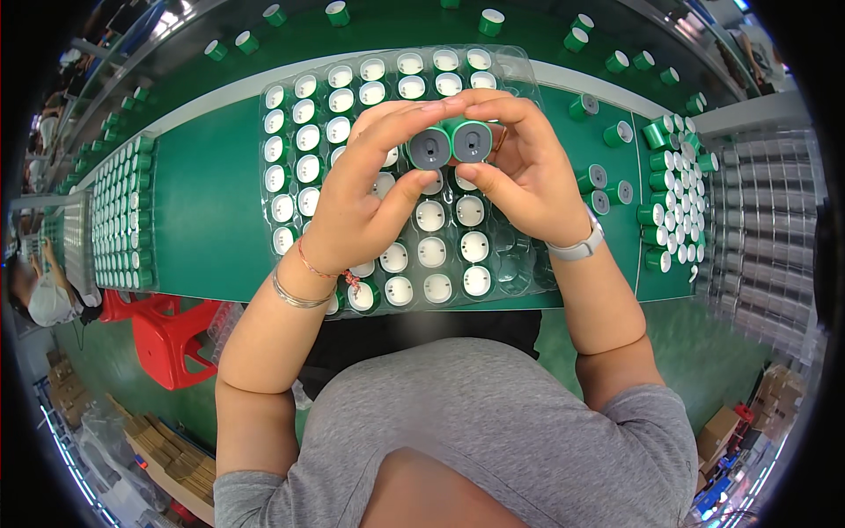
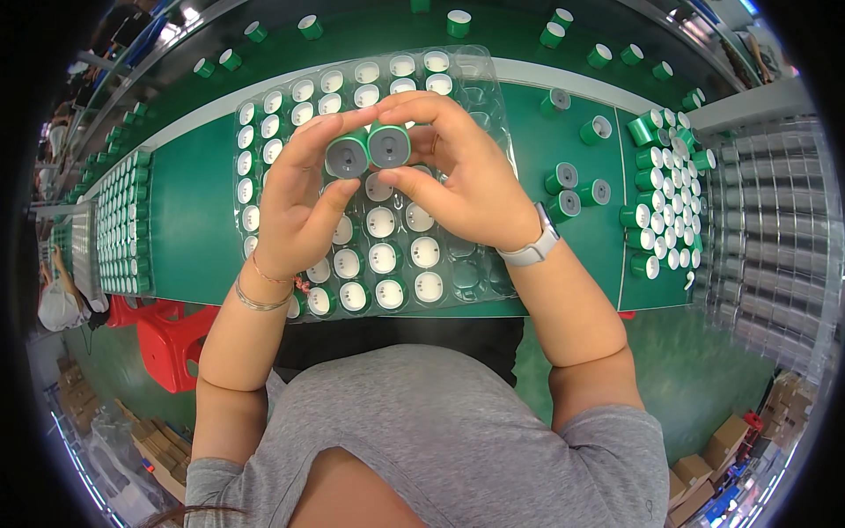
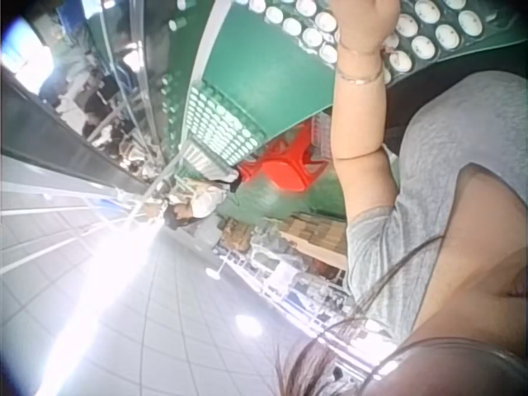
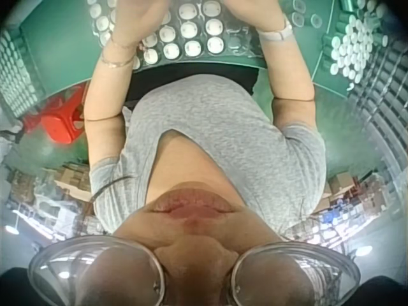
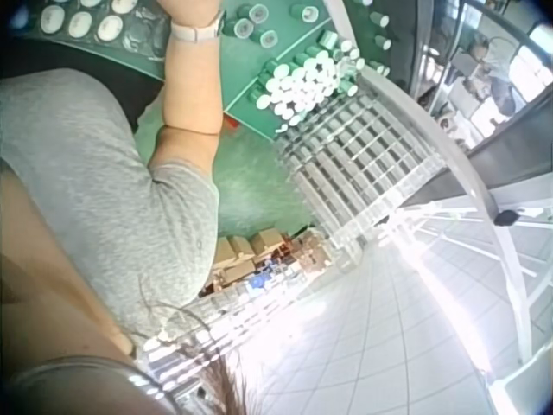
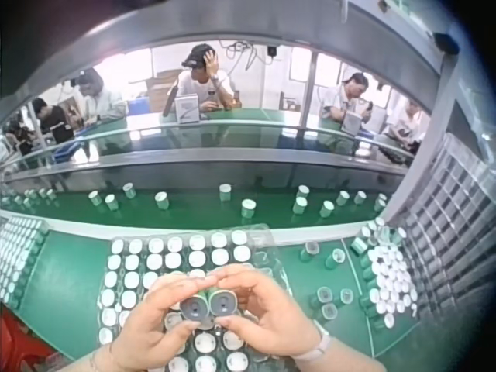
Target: Inspect small green cylindrical electronic components and place them into a plastic blister pack tray.
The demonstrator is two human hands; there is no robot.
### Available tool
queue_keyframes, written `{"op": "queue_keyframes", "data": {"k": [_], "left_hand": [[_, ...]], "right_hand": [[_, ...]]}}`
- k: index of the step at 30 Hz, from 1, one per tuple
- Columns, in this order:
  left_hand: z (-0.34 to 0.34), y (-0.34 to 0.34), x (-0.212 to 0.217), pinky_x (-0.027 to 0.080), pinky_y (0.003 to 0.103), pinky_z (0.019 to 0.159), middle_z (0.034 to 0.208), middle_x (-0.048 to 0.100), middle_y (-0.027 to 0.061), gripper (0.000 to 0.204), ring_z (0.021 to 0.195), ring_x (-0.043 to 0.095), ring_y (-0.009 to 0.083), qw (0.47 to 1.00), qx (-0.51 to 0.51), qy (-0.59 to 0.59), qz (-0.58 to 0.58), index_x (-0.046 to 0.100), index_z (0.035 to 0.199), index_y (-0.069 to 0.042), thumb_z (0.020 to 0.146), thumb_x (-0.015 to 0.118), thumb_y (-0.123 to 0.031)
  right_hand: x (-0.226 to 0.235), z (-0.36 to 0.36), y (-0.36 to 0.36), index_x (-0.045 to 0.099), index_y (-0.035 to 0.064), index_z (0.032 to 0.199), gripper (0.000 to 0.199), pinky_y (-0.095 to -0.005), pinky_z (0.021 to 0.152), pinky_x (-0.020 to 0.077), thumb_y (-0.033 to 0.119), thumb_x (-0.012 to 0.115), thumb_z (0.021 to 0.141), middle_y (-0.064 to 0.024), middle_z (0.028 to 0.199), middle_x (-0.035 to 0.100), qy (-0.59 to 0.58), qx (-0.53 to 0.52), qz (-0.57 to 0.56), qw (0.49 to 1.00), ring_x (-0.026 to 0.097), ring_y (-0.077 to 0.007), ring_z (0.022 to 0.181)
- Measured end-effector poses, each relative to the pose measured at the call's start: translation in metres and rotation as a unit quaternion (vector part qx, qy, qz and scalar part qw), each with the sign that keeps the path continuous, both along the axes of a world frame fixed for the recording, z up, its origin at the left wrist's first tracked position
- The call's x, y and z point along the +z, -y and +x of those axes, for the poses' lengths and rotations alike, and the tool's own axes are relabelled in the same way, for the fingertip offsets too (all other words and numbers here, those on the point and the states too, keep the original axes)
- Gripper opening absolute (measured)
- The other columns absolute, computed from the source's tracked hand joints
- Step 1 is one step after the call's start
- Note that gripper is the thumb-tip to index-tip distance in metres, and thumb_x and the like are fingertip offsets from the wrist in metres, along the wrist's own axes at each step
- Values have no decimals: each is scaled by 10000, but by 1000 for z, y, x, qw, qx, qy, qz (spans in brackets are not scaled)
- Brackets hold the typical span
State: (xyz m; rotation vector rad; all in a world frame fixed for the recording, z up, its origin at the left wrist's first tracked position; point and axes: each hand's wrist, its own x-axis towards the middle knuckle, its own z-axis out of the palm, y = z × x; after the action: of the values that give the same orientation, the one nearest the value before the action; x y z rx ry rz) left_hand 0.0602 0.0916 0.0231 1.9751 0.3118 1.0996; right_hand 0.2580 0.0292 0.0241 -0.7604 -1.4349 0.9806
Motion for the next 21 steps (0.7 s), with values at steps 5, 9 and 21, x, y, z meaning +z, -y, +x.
{"op": "queue_keyframes", "data": {"k": [5, 9, 21], "left_hand": [[-1, -2, 3, 414, 391, 1048, 1340, 580, 109, 490, 1238, 517, 282, 1000, 3, -20, 20, 524, 1345, -29, 867, 630, -11], [2, 5, 6, 454, 330, 1004, 1322, 579, 151, 415, 1200, 556, 223, 980, -25, 24, -196, 503, 1350, 19, 941, 568, -5], [-4, 0, 14, 526, 281, 900, 1229, 580, 163, 434, 1145, 608, 210, 933, 28, 62, -355, 493, 1278, 50, 859, 602, 81]], "right_hand": [[1, -1, 1, 490, 52, 1270, 440, -350, 940, 495, -43, 646, 869, -143, 1311, 519, 4, -9, -15, 1000, 561, -204, 1149], [6, 7, 6, 497, 39, 1319, 389, -316, 899, 499, 84, 612, 951, -113, 1212, 587, 19, -12, -105, 994, 601, -190, 1074], [23, 31, 40, 569, 3, 1170, 396, -221, 695, 471, -40, 710, 803, -51, 1017, 630, 339, -210, -146, 905, 599, -94, 917]]}}
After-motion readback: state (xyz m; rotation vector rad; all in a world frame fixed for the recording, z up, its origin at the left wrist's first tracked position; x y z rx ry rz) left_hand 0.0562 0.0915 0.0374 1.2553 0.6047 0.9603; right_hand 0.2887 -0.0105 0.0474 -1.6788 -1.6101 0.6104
